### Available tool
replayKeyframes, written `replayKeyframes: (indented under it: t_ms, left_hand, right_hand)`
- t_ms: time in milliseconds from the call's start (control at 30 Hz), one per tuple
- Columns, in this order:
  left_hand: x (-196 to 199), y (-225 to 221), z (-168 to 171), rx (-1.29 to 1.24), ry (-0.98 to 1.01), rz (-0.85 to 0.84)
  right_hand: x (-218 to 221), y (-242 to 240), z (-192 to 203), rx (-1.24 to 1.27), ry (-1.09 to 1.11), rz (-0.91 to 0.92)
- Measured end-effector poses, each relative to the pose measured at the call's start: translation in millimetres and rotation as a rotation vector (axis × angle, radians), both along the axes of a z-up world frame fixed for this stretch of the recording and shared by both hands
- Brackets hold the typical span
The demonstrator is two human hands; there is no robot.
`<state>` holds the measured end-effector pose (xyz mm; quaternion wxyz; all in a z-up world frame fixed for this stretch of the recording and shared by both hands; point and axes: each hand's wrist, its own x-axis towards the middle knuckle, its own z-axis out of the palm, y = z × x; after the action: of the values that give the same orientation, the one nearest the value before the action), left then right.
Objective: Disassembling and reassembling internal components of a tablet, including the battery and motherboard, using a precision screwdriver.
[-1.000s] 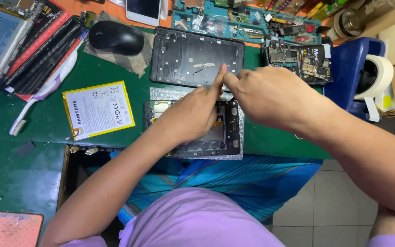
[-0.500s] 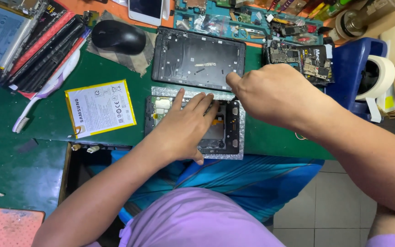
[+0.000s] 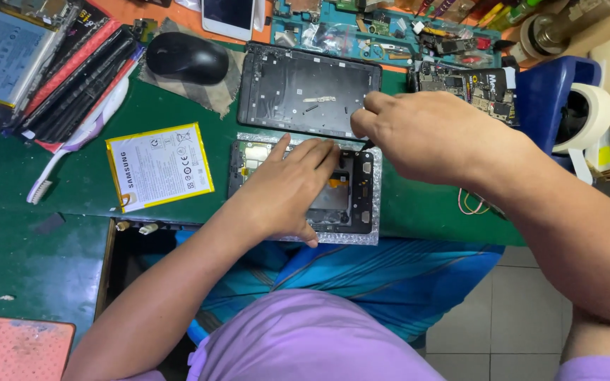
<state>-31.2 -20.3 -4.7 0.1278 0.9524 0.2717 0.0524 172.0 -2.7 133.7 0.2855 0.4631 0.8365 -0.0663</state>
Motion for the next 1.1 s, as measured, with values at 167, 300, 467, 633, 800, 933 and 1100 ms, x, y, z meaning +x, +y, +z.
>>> replayKeyframes:
  t_ms: [167,300,467,633,800,933,1100]
  left_hand:
    - [2,-2,-5,0.022,0.020,0.011]
    - [-2,-3,46,-0.236,0.103,0.011]
    - [-4,-2,46,-0.230,0.103,0.001]
    - [-9,-2,49,-0.242,0.058,-0.005]
    - [-25,15,70,-0.301,-0.097,0.061]
    - [-34,60,25,0.024,-0.198,0.264]
    - [-28,80,1,0.227,-0.177,0.375]
  right_hand:
    - [3,-5,-10,0.095,-0.042,-0.042]
    - [15,-6,-28,0.202,0.021,-0.018]
    - [4,-13,-12,0.229,0.072,0.063]
    - [30,-40,-23,0.383,0.135,0.063]
    - [89,-83,-101,0.735,0.752,-0.350]
    - [96,-114,-175,0.758,1.365,-0.697]
    - [104,-112,-196,0.790,1.646,-0.783]
